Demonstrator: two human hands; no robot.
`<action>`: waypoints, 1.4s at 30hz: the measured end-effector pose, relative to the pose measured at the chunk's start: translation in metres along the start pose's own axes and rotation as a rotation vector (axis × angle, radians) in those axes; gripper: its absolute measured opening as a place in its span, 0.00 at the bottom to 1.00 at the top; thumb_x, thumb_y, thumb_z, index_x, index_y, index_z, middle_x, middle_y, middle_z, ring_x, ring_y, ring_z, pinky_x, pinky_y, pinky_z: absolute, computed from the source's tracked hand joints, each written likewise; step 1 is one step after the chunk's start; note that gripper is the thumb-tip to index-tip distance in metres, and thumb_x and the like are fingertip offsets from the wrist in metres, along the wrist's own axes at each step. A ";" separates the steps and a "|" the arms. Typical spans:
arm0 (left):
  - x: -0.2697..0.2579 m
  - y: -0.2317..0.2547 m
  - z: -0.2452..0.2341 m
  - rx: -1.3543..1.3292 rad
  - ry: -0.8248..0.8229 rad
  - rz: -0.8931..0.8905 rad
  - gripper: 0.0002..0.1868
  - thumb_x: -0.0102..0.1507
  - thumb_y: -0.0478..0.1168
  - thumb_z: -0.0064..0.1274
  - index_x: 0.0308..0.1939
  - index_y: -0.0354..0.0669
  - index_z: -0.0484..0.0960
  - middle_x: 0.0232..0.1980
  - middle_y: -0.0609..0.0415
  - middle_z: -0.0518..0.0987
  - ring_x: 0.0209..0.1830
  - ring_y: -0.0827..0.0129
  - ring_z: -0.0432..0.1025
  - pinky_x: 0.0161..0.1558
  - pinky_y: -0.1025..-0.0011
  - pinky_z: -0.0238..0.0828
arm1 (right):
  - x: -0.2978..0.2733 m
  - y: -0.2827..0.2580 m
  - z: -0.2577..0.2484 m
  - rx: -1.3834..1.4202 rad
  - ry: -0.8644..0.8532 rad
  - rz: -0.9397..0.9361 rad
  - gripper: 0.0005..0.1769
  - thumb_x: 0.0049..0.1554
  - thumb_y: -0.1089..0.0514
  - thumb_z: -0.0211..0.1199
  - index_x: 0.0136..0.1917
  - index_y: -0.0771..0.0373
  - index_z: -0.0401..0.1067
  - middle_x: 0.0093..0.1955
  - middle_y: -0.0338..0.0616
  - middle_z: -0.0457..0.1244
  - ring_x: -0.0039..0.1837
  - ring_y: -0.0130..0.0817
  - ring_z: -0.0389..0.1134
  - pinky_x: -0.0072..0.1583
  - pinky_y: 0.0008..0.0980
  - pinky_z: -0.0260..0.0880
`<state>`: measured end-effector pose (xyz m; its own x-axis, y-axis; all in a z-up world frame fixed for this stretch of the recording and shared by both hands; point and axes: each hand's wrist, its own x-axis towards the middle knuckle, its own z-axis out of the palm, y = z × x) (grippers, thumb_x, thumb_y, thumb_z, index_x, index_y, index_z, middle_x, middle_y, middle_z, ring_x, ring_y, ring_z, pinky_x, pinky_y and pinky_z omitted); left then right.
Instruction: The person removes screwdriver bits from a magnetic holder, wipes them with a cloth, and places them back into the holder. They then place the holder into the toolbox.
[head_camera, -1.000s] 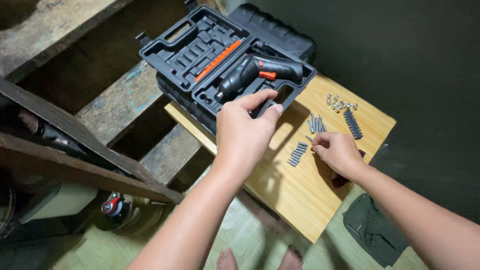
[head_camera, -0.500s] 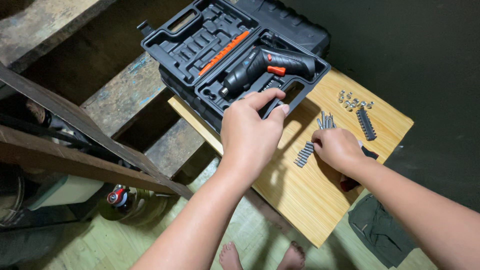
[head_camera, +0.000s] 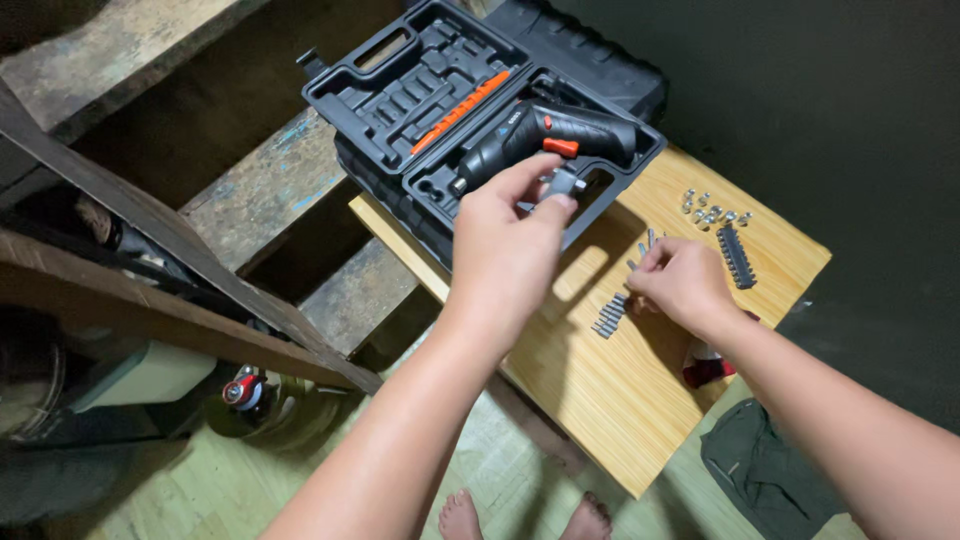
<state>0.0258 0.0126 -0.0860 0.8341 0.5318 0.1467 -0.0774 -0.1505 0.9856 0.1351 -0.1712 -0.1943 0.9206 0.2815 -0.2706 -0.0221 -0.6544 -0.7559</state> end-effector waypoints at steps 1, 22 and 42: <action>0.001 0.000 -0.001 -0.103 -0.025 -0.072 0.19 0.61 0.33 0.56 0.57 0.35 0.83 0.40 0.52 0.84 0.31 0.74 0.73 0.34 0.76 0.72 | -0.002 -0.007 -0.004 0.166 0.003 -0.029 0.05 0.52 0.68 0.67 0.37 0.70 0.71 0.34 0.50 0.68 0.35 0.36 0.72 0.40 0.35 0.72; 0.013 0.061 -0.013 -0.648 -0.206 -0.450 0.09 0.65 0.34 0.53 0.42 0.28 0.84 0.35 0.48 0.83 0.27 0.71 0.74 0.26 0.76 0.72 | -0.105 -0.174 -0.087 0.439 0.026 -0.582 0.05 0.55 0.67 0.67 0.45 0.72 0.78 0.36 0.43 0.70 0.35 0.24 0.69 0.39 0.25 0.71; -0.001 0.117 -0.042 -0.451 -0.394 -0.210 0.13 0.62 0.33 0.58 0.48 0.29 0.87 0.35 0.50 0.85 0.28 0.74 0.75 0.28 0.77 0.71 | -0.120 -0.186 -0.095 0.716 -0.135 -0.599 0.09 0.56 0.69 0.66 0.51 0.71 0.74 0.44 0.46 0.69 0.41 0.28 0.71 0.46 0.27 0.76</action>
<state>-0.0071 0.0291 0.0329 0.9883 0.1519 -0.0109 -0.0412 0.3357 0.9411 0.0659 -0.1502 0.0354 0.8041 0.5399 0.2490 0.1645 0.2003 -0.9658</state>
